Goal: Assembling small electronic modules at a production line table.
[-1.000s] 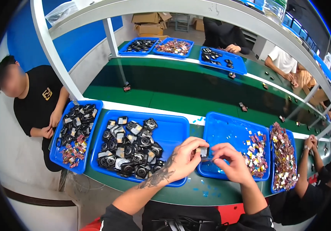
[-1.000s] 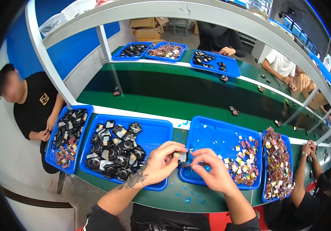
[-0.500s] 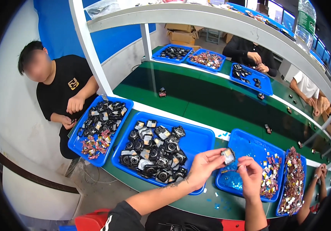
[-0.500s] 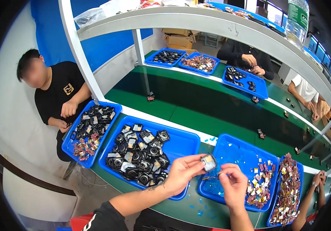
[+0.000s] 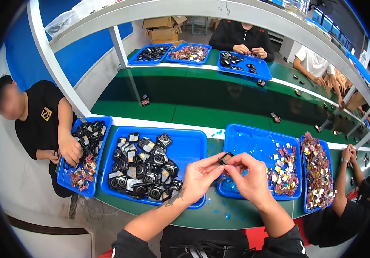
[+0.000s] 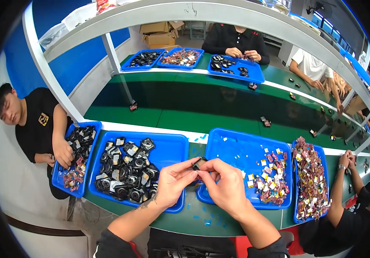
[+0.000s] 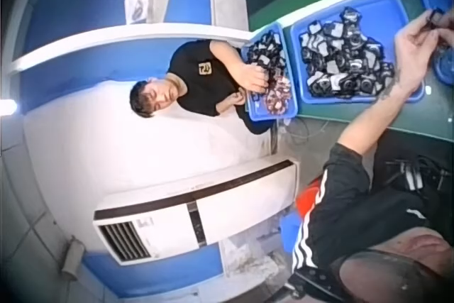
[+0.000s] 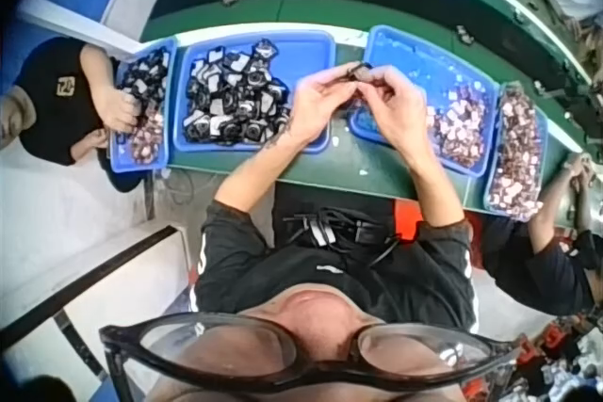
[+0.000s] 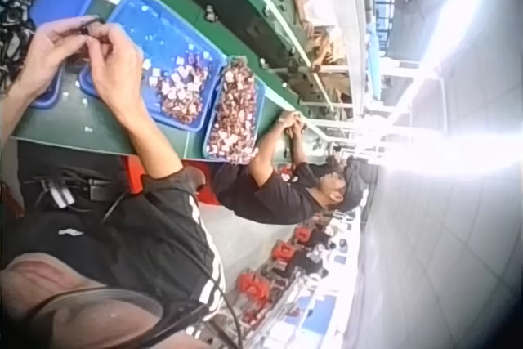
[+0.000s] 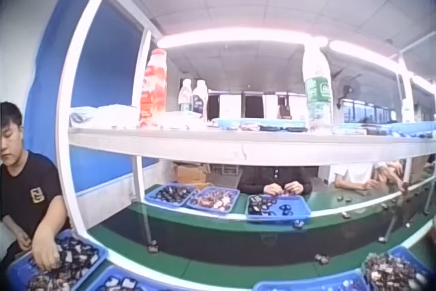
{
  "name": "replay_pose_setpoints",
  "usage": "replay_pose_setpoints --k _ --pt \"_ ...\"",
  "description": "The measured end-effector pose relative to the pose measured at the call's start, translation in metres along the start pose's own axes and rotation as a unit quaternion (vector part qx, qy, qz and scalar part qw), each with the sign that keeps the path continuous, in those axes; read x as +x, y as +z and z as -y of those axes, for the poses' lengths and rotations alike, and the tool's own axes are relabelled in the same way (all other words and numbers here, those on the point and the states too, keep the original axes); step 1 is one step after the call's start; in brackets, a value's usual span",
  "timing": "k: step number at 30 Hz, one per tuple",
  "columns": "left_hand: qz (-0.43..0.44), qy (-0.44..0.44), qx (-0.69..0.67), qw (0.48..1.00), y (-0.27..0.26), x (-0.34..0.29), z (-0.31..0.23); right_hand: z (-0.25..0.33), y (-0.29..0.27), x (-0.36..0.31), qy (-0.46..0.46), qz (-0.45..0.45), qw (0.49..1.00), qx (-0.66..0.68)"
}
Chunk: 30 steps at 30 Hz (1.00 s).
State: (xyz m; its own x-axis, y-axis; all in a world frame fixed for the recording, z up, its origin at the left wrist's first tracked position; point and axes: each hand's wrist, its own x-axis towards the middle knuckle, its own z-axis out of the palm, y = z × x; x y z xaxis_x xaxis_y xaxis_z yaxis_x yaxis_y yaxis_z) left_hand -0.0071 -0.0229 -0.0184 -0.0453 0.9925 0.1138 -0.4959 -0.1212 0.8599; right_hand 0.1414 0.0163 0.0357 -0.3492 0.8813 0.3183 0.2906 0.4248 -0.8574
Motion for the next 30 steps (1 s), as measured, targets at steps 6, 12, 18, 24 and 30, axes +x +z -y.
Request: replay_pose_setpoints --k 6,12,18,24,30 --pt "0.009 0.006 0.010 1.000 0.002 -0.003 -0.004 -0.004 -0.003 0.000 -0.050 0.017 0.998 -0.041" --pt "0.030 -0.002 0.034 0.999 0.002 -0.003 -0.002 -0.006 -0.006 0.001 -0.011 0.022 1.000 -0.005" --pt "0.020 0.008 0.064 0.998 -0.003 -0.004 -0.001 0.005 -0.011 0.009 0.021 0.045 0.989 -0.140" --pt "-0.055 0.013 -0.047 0.997 0.004 0.001 -0.012 -0.023 -0.002 -0.002 0.008 -0.008 0.993 0.120" --pt "-0.044 0.059 0.008 0.997 0.001 -0.001 -0.011 -0.018 -0.002 -0.009 0.103 0.013 0.973 0.205"
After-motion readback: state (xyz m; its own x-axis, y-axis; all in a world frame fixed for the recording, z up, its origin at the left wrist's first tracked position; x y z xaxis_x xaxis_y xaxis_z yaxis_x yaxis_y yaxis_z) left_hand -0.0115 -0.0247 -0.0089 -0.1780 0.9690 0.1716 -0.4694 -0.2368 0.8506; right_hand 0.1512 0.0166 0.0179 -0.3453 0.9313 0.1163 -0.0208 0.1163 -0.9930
